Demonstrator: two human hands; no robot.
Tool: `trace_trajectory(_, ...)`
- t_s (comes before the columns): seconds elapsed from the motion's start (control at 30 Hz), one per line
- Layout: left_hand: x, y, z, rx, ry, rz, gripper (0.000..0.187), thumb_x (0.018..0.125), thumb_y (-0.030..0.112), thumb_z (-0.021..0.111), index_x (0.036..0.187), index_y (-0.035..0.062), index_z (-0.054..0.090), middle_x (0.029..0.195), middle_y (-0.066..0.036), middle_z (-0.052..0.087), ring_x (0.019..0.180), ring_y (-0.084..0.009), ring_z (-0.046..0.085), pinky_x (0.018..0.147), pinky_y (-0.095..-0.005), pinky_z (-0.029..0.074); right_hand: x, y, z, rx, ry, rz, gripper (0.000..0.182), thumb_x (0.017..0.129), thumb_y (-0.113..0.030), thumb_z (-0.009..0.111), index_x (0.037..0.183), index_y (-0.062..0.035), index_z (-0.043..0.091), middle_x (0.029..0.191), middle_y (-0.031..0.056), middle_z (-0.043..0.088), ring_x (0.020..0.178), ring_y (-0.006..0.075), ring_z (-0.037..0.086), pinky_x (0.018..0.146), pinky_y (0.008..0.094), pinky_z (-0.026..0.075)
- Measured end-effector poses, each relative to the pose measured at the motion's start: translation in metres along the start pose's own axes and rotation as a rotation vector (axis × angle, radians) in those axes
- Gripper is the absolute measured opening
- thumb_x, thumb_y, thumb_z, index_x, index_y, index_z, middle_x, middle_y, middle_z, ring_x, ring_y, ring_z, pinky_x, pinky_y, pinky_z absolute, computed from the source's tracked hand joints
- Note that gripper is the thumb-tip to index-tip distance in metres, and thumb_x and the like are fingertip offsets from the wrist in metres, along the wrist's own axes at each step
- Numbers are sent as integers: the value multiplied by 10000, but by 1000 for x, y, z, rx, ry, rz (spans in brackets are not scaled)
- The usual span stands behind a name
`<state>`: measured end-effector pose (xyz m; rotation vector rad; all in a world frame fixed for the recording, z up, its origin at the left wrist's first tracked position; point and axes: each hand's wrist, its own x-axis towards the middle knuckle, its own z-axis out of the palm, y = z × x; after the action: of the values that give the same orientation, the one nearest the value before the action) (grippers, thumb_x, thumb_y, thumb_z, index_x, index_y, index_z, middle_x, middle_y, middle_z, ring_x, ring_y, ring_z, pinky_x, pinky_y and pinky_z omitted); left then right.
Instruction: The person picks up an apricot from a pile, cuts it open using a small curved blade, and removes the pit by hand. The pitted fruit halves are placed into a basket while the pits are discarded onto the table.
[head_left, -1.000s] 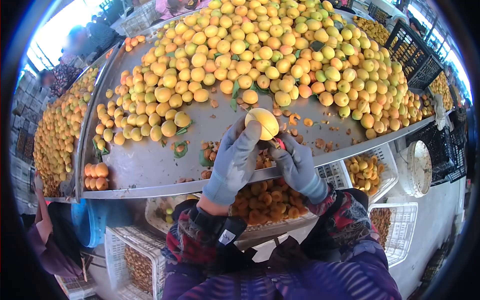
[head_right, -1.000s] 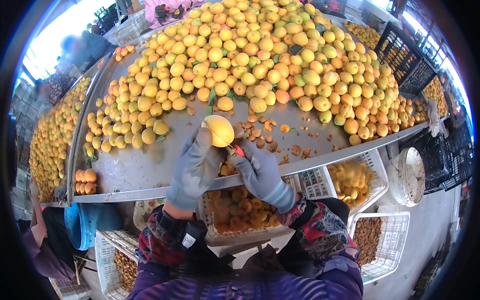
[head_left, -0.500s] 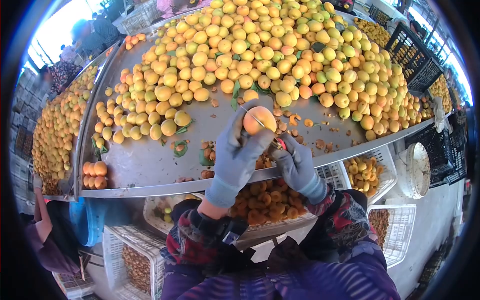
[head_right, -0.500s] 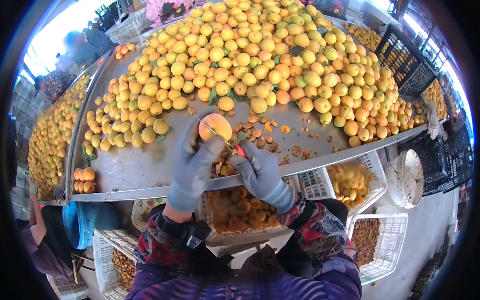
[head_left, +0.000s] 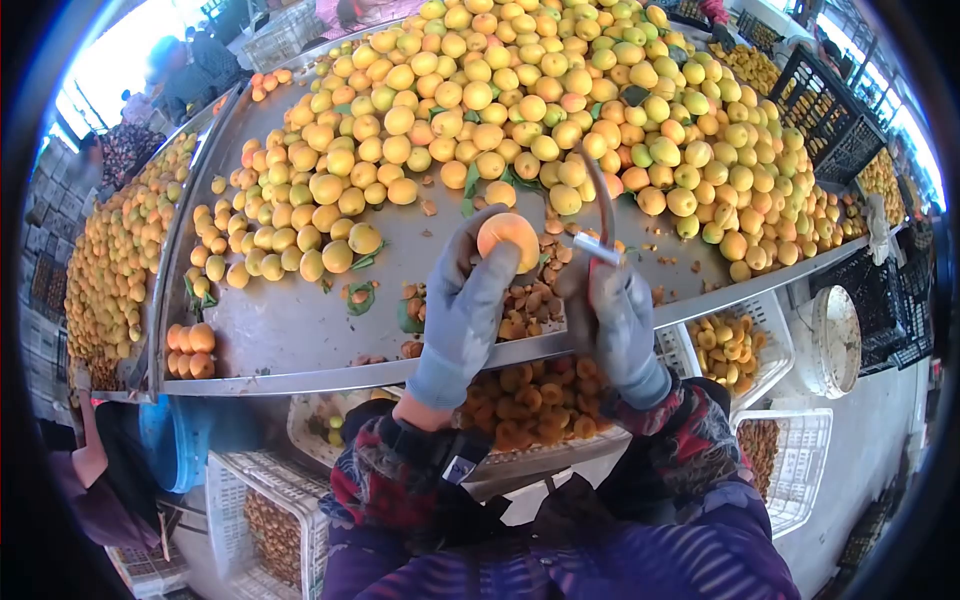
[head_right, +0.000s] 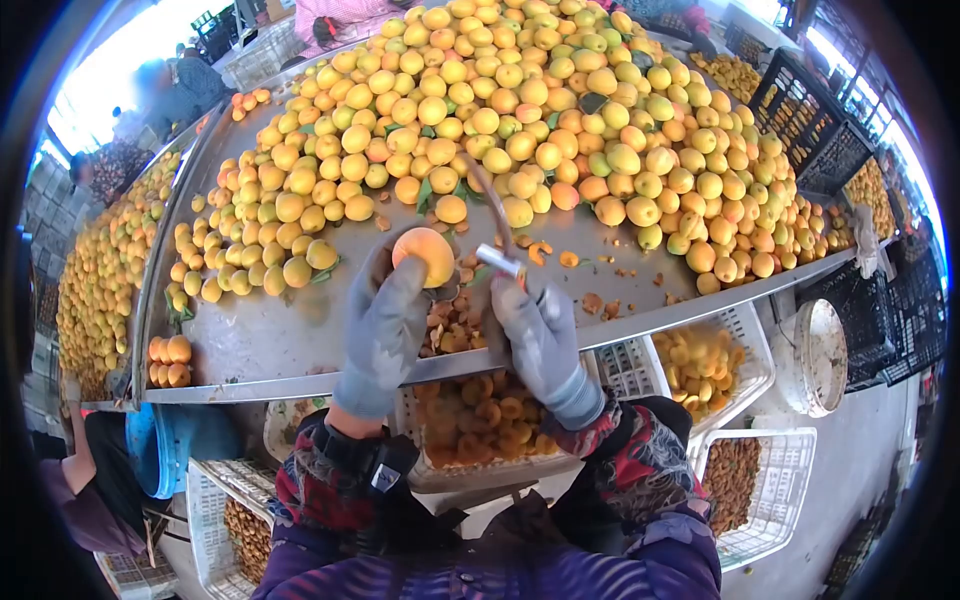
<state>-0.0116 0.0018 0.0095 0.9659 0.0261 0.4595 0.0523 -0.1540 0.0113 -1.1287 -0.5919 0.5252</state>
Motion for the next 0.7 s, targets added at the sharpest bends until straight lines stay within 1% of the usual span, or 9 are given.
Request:
trace_trajectory(0.03, -2, 2, 5, 1, -6, -5, 461, 921, 125, 573, 1317, -37, 403, 1181, -68, 555, 1008, -110, 559, 892, -250, 446, 5, -1, 0, 1, 8, -3, 191, 939, -189, 523, 960, -3, 559, 691, -22, 518, 570, 42, 391, 498, 210, 335)
trace_trajectory(0.1, -9, 7, 18, 472, -125, 196, 446, 924, 147, 560, 1300, -46, 416, 1181, -115, 565, 1024, -150, 567, 907, -281, 444, 15, -4, 1, -140, 44, -97, 300, 941, -236, 540, 1121, 4, 540, 887, -5, 543, 700, 41, 432, 607, 180, 376)
trace_trajectory(0.13, -10, 4, 14, 805, -158, 299, 449, 915, 155, 553, 1289, -58, 425, 1158, -175, 577, 1047, -239, 582, 922, -335, 438, 16, 1, -4, -128, -51, -78, 415, 934, -269, 559, 1240, -1, 481, 1032, 7, 526, 839, 50, 447, 738, 190, 395)
trace_trajectory(0.17, -10, -1, 12, 801, -162, 292, 449, 915, 155, 553, 1289, -58, 425, 1158, -175, 577, 1047, -239, 582, 922, -335, 438, 16, 2, -6, -129, -43, -74, 415, 934, -269, 559, 1240, -1, 481, 1032, 7, 526, 839, 50, 447, 738, 190, 395)
trace_trajectory(0.27, -8, -10, 12, 967, -167, 560, 453, 909, 174, 532, 1275, -74, 433, 1097, -203, 600, 1026, -360, 593, 919, -382, 436, 14, 2, -10, -83, -146, -57, 429, 902, -271, 617, 1211, -4, 485, 1008, 6, 533, 899, 75, 469, 801, 241, 414)
trace_trajectory(0.3, -8, -11, 13, 966, -167, 557, 453, 909, 174, 532, 1275, -74, 433, 1097, -203, 600, 1026, -360, 593, 919, -382, 436, 14, -1, -8, -83, -145, -55, 429, 902, -271, 617, 1211, -4, 485, 1008, 6, 533, 899, 75, 469, 801, 241, 414)
trace_trajectory(0.4, -11, -12, 20, 917, -153, 489, 428, 934, 195, 498, 1272, -61, 444, 1094, -178, 603, 1014, -287, 600, 916, -349, 435, 14, -5, -2, -6, -125, -34, 382, 891, -239, 636, 1167, -3, 518, 1012, 13, 543, 906, 67, 481, 802, 239, 420)
trace_trajectory(0.47, -15, -10, 27, 651, -107, 261, 389, 973, 218, 437, 1259, -44, 465, 1083, -129, 607, 988, -192, 585, 902, -309, 436, 14, -3, -2, -141, -72, -99, 311, 875, -177, 658, 1111, -1, 558, 992, 17, 569, 879, 61, 502, 777, 233, 434)
trace_trajectory(0.7, -20, -18, 24, 651, -111, 209, 364, 1004, 242, 399, 1225, -27, 502, 1062, -66, 596, 939, -103, 554, 821, -249, 460, 12, 0, -1, -258, -43, -164, 240, 851, -114, 679, 1042, -5, 582, 900, 9, 588, 793, 59, 519, 706, 226, 451)
